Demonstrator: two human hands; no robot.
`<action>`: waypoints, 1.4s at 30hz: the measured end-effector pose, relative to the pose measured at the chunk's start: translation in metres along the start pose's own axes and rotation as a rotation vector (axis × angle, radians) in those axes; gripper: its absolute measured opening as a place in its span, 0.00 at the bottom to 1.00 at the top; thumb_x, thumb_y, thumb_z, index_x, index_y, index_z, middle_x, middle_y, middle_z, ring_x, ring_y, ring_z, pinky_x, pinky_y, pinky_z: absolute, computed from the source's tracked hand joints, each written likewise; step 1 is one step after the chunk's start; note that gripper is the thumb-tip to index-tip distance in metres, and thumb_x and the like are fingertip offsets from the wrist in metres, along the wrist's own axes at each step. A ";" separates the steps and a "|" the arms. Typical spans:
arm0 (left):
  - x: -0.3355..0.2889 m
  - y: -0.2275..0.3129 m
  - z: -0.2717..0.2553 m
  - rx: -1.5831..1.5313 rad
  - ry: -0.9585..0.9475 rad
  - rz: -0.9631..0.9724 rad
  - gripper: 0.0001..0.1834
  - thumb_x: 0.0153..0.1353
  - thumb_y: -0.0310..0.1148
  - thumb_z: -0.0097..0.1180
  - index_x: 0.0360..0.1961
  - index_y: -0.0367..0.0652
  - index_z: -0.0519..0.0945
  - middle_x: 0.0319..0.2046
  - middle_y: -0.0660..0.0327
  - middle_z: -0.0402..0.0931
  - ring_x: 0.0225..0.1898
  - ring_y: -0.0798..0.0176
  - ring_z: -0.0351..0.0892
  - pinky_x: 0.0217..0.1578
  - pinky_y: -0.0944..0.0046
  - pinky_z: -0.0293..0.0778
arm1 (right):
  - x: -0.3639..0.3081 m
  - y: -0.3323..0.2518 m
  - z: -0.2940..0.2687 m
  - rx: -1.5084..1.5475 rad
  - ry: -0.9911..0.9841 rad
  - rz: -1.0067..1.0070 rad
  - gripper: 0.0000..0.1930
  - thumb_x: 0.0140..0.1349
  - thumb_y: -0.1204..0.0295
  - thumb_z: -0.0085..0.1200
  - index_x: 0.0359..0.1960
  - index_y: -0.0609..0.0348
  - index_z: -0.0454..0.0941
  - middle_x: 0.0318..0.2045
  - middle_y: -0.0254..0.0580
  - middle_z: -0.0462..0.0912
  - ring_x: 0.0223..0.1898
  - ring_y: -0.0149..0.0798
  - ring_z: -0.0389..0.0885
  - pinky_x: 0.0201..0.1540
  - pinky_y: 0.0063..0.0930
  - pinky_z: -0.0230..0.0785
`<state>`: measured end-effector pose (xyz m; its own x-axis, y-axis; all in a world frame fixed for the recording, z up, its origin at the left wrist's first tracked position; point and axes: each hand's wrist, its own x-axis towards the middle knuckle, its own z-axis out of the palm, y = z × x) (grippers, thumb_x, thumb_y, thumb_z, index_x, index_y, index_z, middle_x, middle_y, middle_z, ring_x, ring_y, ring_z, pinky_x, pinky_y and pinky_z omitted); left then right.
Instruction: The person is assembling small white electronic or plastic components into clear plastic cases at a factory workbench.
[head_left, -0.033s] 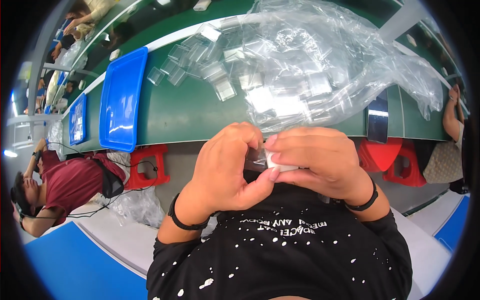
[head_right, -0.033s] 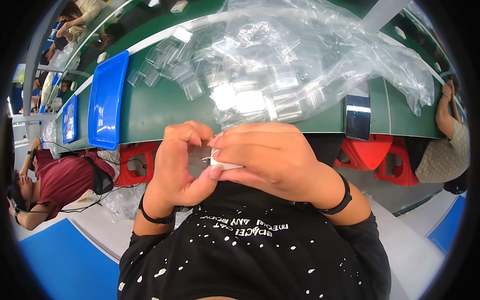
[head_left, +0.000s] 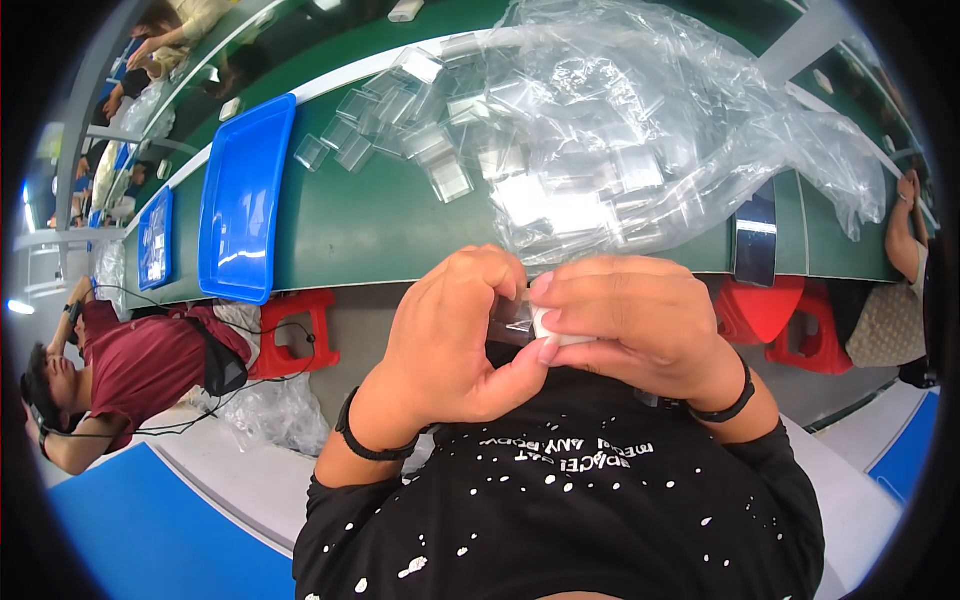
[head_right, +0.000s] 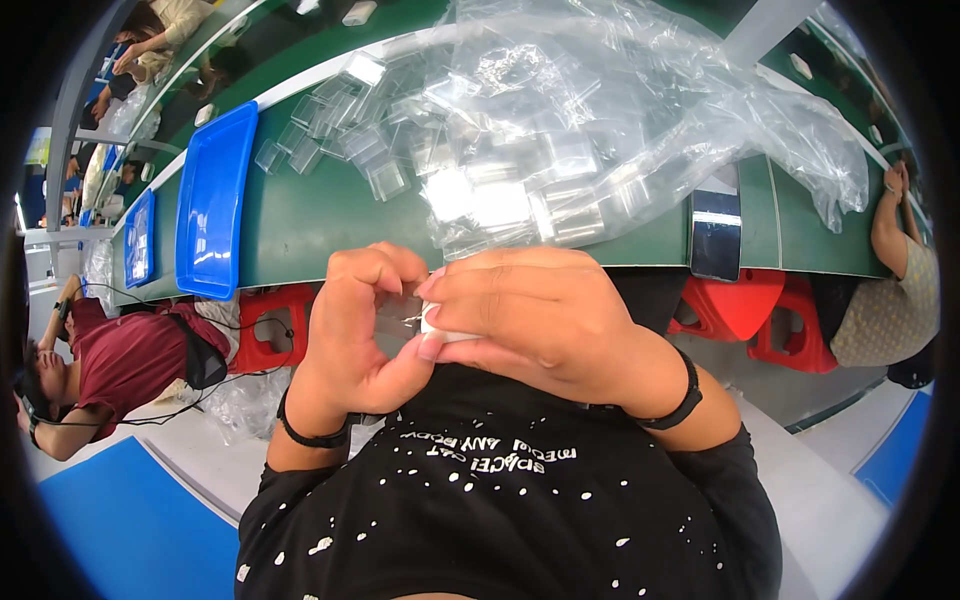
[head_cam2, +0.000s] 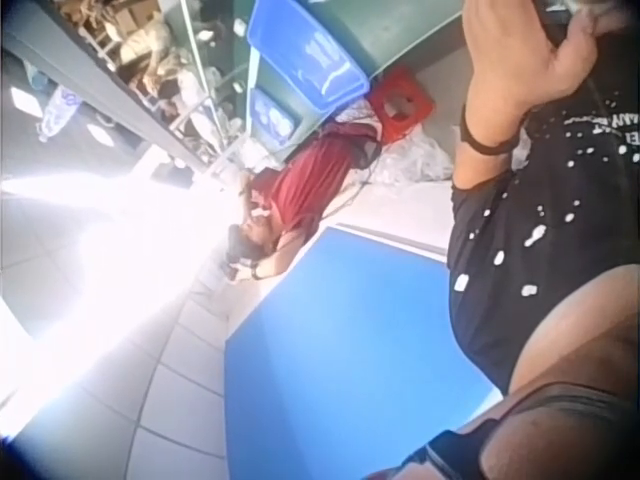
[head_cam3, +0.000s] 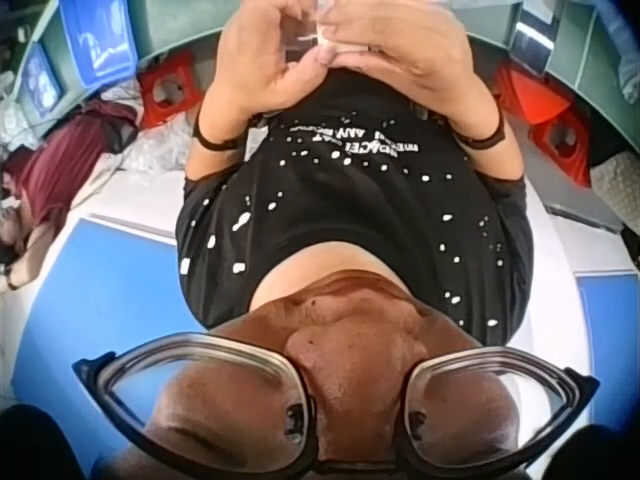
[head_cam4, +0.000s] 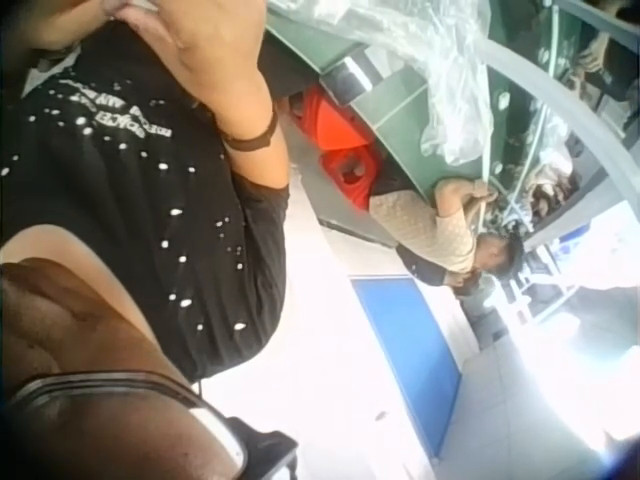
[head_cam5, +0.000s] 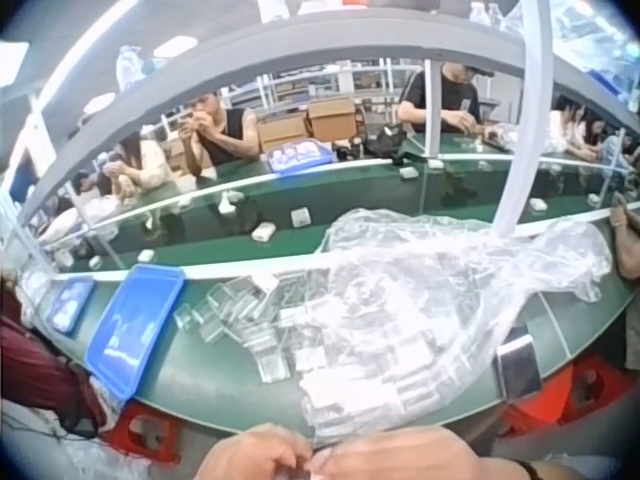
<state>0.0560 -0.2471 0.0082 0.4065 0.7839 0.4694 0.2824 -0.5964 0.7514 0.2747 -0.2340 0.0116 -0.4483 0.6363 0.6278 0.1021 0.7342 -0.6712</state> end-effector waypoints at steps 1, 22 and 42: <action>0.000 0.000 -0.001 -0.019 -0.013 -0.002 0.25 0.49 0.31 0.72 0.44 0.41 0.70 0.35 0.56 0.76 0.28 0.55 0.74 0.28 0.59 0.72 | 0.000 0.000 0.001 0.009 0.003 -0.006 0.14 0.51 0.75 0.74 0.38 0.61 0.83 0.40 0.43 0.88 0.42 0.47 0.90 0.41 0.36 0.84; -0.007 -0.001 0.001 -0.104 -0.122 -0.138 0.27 0.55 0.25 0.65 0.53 0.38 0.64 0.43 0.50 0.73 0.33 0.50 0.74 0.35 0.54 0.73 | 0.009 -0.001 -0.013 -0.266 -0.198 -0.090 0.14 0.52 0.72 0.67 0.41 0.60 0.81 0.37 0.40 0.85 0.42 0.43 0.89 0.42 0.30 0.83; 0.001 0.001 -0.003 0.293 0.053 0.214 0.39 0.51 0.32 0.81 0.56 0.44 0.65 0.52 0.45 0.78 0.47 0.49 0.81 0.48 0.53 0.76 | 0.018 -0.018 -0.024 0.792 0.001 0.938 0.17 0.62 0.85 0.61 0.53 0.69 0.76 0.46 0.43 0.82 0.41 0.29 0.84 0.41 0.22 0.80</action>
<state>0.0543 -0.2466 0.0104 0.4397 0.6395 0.6306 0.4363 -0.7658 0.4724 0.2859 -0.2299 0.0443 -0.4913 0.8409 -0.2268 -0.1832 -0.3544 -0.9170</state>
